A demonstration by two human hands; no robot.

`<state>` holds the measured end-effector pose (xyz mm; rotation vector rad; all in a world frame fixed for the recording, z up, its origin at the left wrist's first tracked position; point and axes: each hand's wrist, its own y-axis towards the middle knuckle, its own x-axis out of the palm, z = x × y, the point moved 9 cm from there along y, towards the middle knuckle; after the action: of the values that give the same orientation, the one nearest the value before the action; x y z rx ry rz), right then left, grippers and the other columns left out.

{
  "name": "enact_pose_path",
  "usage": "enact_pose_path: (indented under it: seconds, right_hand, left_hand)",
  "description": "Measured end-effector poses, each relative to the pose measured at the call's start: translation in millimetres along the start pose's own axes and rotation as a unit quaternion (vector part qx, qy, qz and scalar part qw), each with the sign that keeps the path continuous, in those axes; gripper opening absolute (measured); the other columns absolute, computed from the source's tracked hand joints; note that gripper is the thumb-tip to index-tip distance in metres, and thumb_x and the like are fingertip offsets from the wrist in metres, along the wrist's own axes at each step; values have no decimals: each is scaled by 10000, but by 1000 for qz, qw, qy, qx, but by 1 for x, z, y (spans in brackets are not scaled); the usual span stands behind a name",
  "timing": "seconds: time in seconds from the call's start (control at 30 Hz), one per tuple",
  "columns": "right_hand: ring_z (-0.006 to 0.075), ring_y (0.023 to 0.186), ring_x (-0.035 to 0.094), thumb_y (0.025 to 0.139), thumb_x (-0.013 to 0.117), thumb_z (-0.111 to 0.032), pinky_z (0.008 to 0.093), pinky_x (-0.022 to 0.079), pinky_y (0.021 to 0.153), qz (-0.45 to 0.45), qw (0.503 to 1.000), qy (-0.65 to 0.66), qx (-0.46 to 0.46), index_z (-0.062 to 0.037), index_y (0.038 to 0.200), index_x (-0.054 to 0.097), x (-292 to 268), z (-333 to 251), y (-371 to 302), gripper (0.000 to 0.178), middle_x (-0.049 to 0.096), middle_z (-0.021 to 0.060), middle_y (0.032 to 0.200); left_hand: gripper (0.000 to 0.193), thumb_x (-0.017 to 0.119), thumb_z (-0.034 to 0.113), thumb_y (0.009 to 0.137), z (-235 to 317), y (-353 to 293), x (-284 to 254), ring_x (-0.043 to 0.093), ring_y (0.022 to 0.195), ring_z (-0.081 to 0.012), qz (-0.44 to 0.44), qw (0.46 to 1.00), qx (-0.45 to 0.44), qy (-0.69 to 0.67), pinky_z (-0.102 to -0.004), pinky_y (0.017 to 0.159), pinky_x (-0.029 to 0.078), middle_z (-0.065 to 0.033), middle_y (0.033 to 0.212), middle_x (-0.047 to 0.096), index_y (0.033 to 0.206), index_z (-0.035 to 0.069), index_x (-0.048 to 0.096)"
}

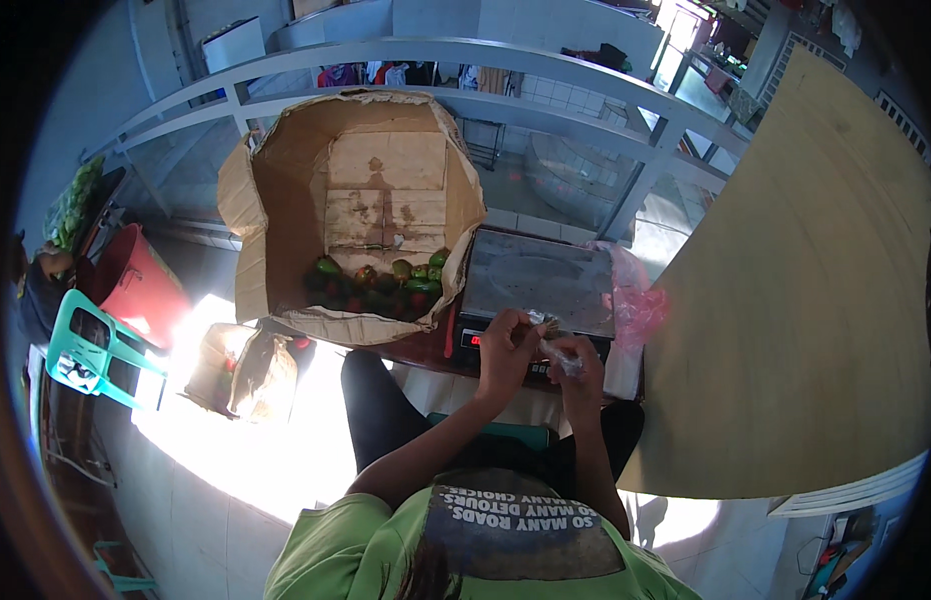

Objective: The person takes peppers from a cardboard box and places them on a digital scale. They then place the weighed peppers into plastic bags by hand.

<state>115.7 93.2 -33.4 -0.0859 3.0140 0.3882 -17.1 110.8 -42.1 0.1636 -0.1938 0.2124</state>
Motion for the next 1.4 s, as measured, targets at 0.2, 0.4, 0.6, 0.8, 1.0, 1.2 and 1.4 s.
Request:
enact_pose_path:
  seconds: [0.2, 0.4, 0.6, 0.8, 1.0, 1.2, 1.4]
  right_hand:
    - [52, 532, 438, 787, 467, 37, 185, 352, 476, 4, 995, -102, -13, -18, 882, 525, -16, 18, -4, 124, 467, 15, 708]
    - [102, 572, 488, 776, 506, 9, 211, 394, 530, 10, 997, -32, -69, -3, 900, 544, -16, 4, -2, 130, 504, 27, 729]
    - [74, 659, 495, 752, 533, 8, 212, 408, 576, -34, 971, 238, 15, -3, 914, 528, -12, 23, -5, 163, 510, 5, 787]
    - [85, 668, 472, 689, 596, 30, 237, 397, 596, -14, 991, 104, 77, -57, 939, 489, -20, 9, -3, 286, 460, 1, 729]
    - [158, 592, 439, 690, 561, 79, 269, 389, 552, -19, 961, -264, -76, -32, 931, 490, -11, -18, -1, 275, 445, 55, 744]
    - [341, 707, 492, 674, 575, 54, 407, 392, 608, -47, 940, -334, -48, -11, 835, 524, -20, -38, 5, 182, 444, 151, 826]
    - [285, 759, 507, 690, 574, 24, 349, 409, 668, -135, 927, -332, -108, 10, 809, 532, -31, -55, 10, 127, 459, 125, 815]
  left_hand:
    - [120, 594, 28, 769, 6, -1, 1, 515, 584, -71, 5, 988, 89, 126, -233, 485, 404, -26, 635, 495, 783, 2, 478]
    - [145, 623, 48, 743, 2, -6, 11, 494, 583, -98, -35, 982, 102, 158, -250, 515, 391, -49, 673, 495, 765, -7, 491]
    - [150, 632, 62, 741, -12, -5, 17, 491, 589, -102, -68, 986, 72, 133, -259, 546, 397, -58, 687, 510, 780, -3, 502]
    - [149, 625, 65, 753, -11, -3, 9, 510, 584, -90, -46, 986, 68, 148, -243, 522, 407, -56, 662, 509, 786, -1, 496]
    - [141, 614, 47, 753, -7, -1, 15, 515, 558, -134, -81, 989, 60, 107, -271, 520, 414, -68, 718, 497, 783, -15, 491]
    - [130, 612, 41, 740, 5, -10, 24, 528, 617, -157, -124, 974, 99, 162, -279, 559, 413, -89, 726, 475, 780, -6, 498]
    - [113, 605, 43, 741, 4, -14, 44, 523, 610, -164, -292, 946, 73, 118, -271, 551, 404, -80, 741, 495, 778, -8, 511]
